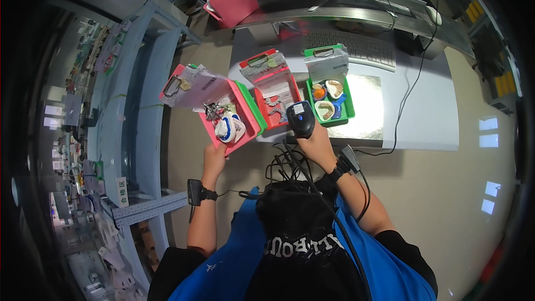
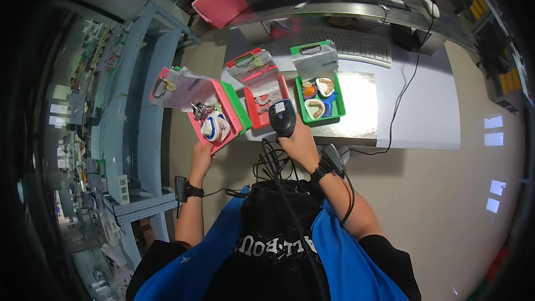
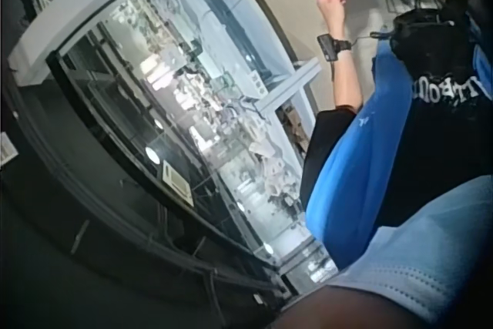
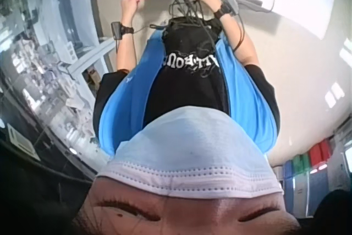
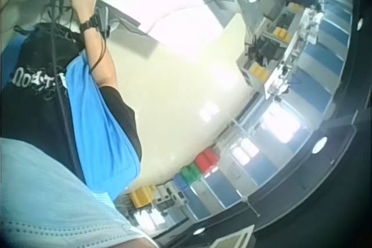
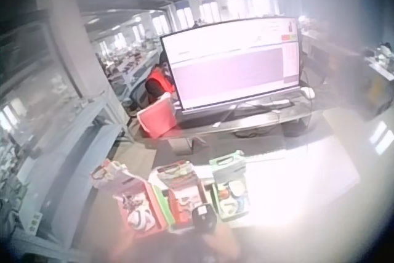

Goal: The recorder picks up dental molds, scans the barcodes on their packaging, and confirms the data on a computer screen using a mouse and keyboard.

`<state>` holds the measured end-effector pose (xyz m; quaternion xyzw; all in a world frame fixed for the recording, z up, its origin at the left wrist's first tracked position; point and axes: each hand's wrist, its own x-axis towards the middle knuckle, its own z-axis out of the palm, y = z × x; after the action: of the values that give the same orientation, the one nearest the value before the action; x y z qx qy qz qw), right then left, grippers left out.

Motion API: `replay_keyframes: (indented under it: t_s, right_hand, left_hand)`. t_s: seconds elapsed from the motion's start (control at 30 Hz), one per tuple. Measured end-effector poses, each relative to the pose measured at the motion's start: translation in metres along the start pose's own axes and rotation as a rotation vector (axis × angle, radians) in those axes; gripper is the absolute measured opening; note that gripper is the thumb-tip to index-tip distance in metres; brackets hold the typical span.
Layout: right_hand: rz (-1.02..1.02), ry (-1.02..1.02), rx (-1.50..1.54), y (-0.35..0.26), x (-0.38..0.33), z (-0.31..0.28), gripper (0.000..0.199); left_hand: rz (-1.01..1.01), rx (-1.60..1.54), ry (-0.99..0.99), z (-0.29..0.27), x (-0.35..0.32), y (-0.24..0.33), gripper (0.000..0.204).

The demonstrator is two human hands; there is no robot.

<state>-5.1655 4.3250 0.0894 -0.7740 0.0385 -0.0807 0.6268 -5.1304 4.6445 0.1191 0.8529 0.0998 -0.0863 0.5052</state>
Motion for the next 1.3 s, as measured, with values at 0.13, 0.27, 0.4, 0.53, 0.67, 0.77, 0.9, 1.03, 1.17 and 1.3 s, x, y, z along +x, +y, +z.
replay_keyframes:
  t_s: [0.13, 0.27, 0.4, 0.53, 0.67, 0.77, 0.9, 1.03, 1.17, 1.3]
  right_hand:
    - [0.003, 0.009, -0.021, 0.002, 0.001, 0.006, 0.041]
    - [0.069, 0.122, 0.03, -0.003, -0.005, -0.006, 0.045]
    - [0.116, 0.19, 0.032, -0.005, -0.02, -0.028, 0.045]
    - [0.112, 0.294, -0.005, 0.001, -0.039, -0.047, 0.044]
    - [0.191, 0.34, 0.012, 0.002, -0.05, -0.057, 0.042]
    - [0.194, 0.318, -0.014, 0.005, -0.052, -0.061, 0.044]
    - [0.197, 0.331, -0.029, 0.009, -0.056, -0.068, 0.045]
    - [0.164, 0.317, -0.018, 0.007, -0.052, -0.064, 0.048]
    - [0.156, 0.265, -0.007, -0.001, -0.047, -0.062, 0.05]
    - [0.112, 0.212, -0.012, -0.006, -0.039, -0.053, 0.054]
  left_hand:
    - [-0.049, -0.009, 0.027, -0.005, 0.001, -0.026, 0.033]
    - [-0.048, -0.011, -0.077, 0.019, 0.019, -0.017, 0.037]
    - [0.01, 0.041, -0.192, 0.048, 0.055, -0.005, 0.037]
    - [0.004, 0.154, -0.253, 0.082, 0.087, -0.002, 0.04]
    - [0.053, 0.34, -0.299, 0.095, 0.112, -0.018, 0.041]
    - [0.026, 0.56, -0.29, 0.105, 0.121, -0.019, 0.041]
    - [-0.197, 0.423, -0.342, 0.126, 0.115, 0.003, 0.04]
    - [0.198, 0.468, -0.136, 0.116, 0.114, -0.02, 0.038]
    - [0.218, 0.392, -0.103, 0.113, 0.108, -0.025, 0.035]
    - [0.213, 0.289, -0.03, 0.098, 0.091, -0.018, 0.032]
